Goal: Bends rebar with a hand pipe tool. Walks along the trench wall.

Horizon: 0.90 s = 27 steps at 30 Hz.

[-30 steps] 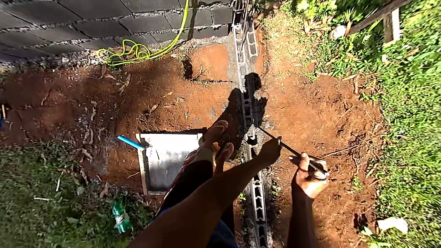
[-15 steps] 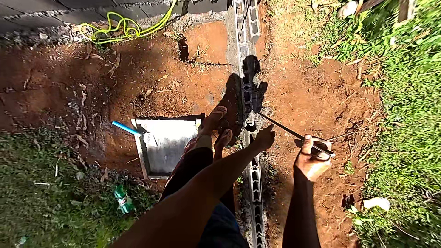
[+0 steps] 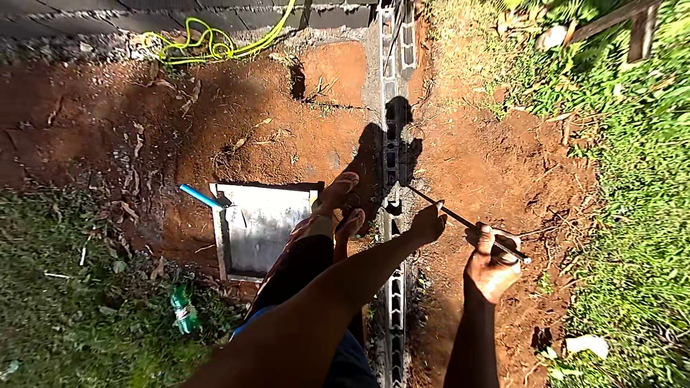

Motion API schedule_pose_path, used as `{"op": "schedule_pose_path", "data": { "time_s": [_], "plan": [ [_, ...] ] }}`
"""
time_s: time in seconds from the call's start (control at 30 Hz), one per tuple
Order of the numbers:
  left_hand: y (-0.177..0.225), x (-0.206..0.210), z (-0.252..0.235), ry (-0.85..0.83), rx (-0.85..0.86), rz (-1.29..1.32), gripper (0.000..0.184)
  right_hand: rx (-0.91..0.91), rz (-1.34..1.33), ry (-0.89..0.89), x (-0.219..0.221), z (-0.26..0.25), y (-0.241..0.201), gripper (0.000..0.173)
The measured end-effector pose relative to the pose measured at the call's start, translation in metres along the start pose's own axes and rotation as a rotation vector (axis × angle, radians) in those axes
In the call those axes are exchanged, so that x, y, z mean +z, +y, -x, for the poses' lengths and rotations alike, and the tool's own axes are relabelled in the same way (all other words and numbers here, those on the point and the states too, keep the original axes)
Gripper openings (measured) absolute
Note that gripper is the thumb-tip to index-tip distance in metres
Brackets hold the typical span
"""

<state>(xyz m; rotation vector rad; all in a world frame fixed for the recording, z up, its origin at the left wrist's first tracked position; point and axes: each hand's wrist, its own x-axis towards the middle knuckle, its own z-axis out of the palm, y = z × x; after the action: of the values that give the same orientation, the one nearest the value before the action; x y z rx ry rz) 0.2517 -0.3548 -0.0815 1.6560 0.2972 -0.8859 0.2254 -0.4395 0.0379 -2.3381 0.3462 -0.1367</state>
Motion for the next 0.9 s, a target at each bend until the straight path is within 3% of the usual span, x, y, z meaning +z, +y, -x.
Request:
{"op": "schedule_pose_path", "data": {
  "time_s": [0.9],
  "plan": [
    [-0.005, 0.003, 0.003, 0.048, 0.023, 0.052, 0.053, -0.041, 0.001, -0.051, 0.0, -0.007, 0.009, 0.023]
  ]
}}
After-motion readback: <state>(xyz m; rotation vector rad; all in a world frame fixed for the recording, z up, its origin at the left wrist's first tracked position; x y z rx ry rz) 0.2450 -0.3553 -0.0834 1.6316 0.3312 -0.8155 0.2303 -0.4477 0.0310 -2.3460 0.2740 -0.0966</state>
